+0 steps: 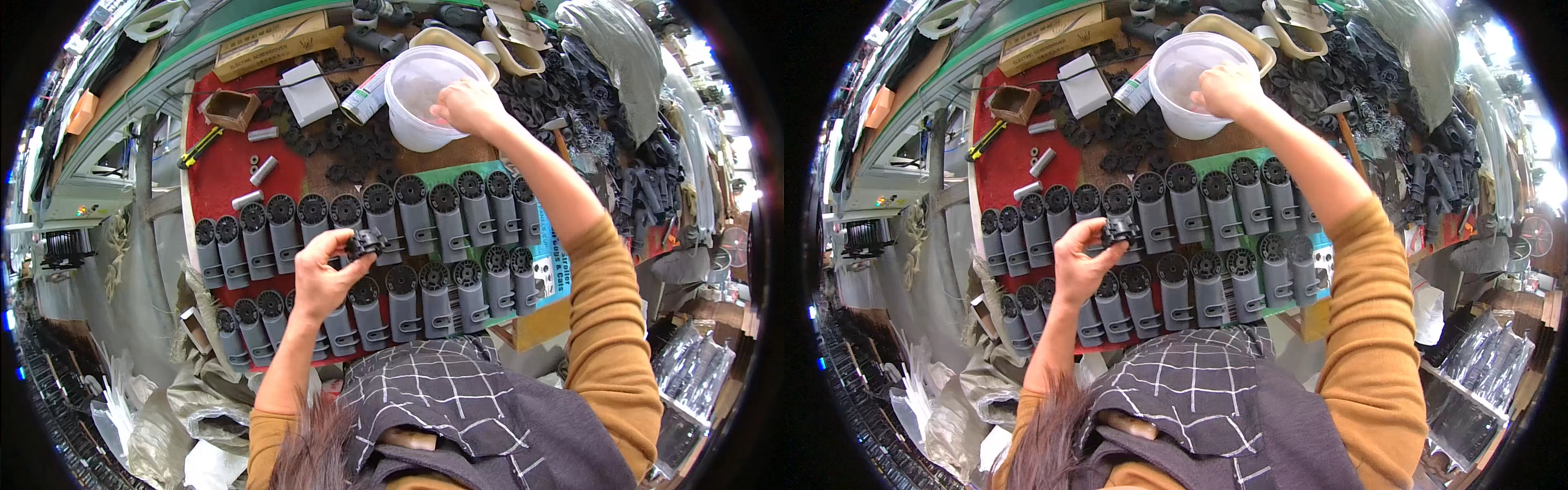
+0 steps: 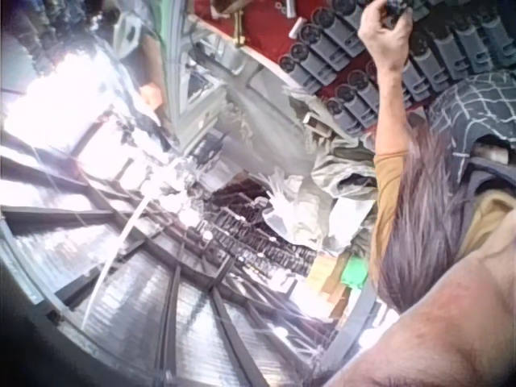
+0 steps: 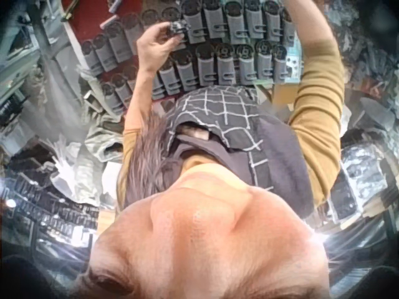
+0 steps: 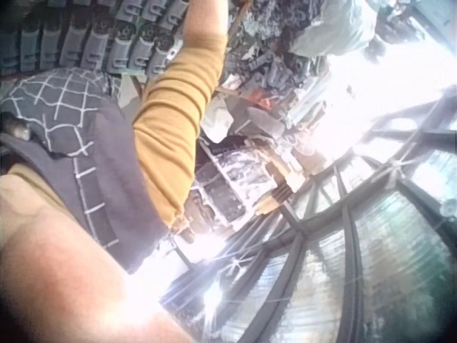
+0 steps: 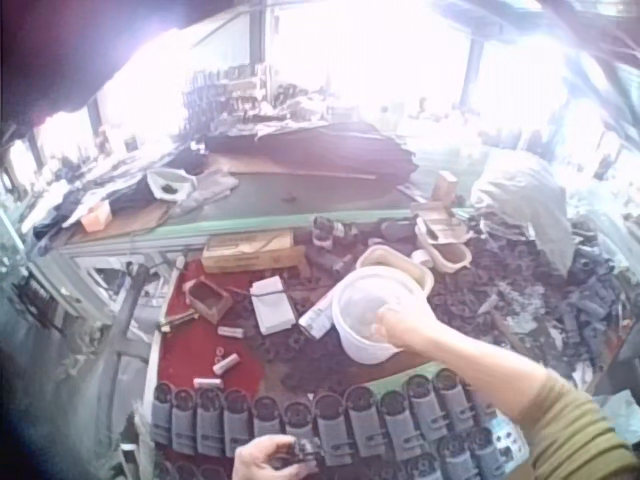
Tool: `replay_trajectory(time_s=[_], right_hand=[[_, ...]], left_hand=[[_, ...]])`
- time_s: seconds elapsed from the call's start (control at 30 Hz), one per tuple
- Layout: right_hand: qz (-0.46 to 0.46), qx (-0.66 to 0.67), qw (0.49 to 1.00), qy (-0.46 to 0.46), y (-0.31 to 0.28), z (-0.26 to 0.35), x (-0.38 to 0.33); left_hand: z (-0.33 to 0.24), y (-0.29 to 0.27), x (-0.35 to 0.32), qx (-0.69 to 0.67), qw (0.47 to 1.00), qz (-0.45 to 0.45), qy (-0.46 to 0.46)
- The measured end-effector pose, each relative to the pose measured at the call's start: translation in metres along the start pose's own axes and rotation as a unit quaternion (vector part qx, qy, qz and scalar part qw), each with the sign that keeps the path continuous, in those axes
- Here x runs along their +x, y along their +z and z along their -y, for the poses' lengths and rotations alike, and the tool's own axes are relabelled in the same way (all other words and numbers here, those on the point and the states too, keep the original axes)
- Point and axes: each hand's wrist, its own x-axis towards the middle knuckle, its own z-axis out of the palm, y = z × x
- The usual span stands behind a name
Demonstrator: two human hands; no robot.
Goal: The person assembles small wheels into gray plastic housings on a cluttered workbench. They insert wheels, apply hot glue with a glue gun, and attach metal rings to secure the wheels in place.
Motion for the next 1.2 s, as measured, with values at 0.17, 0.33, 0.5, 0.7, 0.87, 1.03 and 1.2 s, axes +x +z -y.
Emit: replay_trajectory(time_s=[0.17, 0.33, 0.5, 0.7, 0.87, 1.03, 1.2], right_hand=[[0.217, -0.076, 0.973, -0.023, 0.027, -0.021, 0.058], [0.101, -0.076, 0.991, -0.048, 0.017, -0.037, 0.064], [0.029, -0.047, 0.997, -0.059, 0.042, -0.019, 0.064], [0.053, -0.023, 0.998, -0.008, 0.010, -0.032, 0.031], [-0.191, 0.158, 0.969, 0.000, -0.022, -0.018, -0.091], [-0.182, 0.354, 0.917, -0.030, 0.003, 0.060, -0.187], [-0.284, 0.274, 0.919, 0.000, 0.017, 0.092, -0.200]], left_hand=[[0.008, 0.007, -0.008, -0.028, 0.999, -0.004, -0.043], [0.017, 0.001, -0.014, -0.055, 0.993, -0.039, -0.100], [0.020, 0.006, -0.015, -0.067, 0.992, -0.042, -0.096], [0.009, 0.003, -0.001, -0.045, 0.995, -0.063, -0.066], [-0.002, 0.010, 0.032, 0.015, 0.993, -0.104, 0.054], [-0.014, 0.017, 0.046, 0.087, 0.982, -0.114, 0.121], [-0.029, 0.019, 0.036, 0.159, 0.969, -0.110, 0.154]])
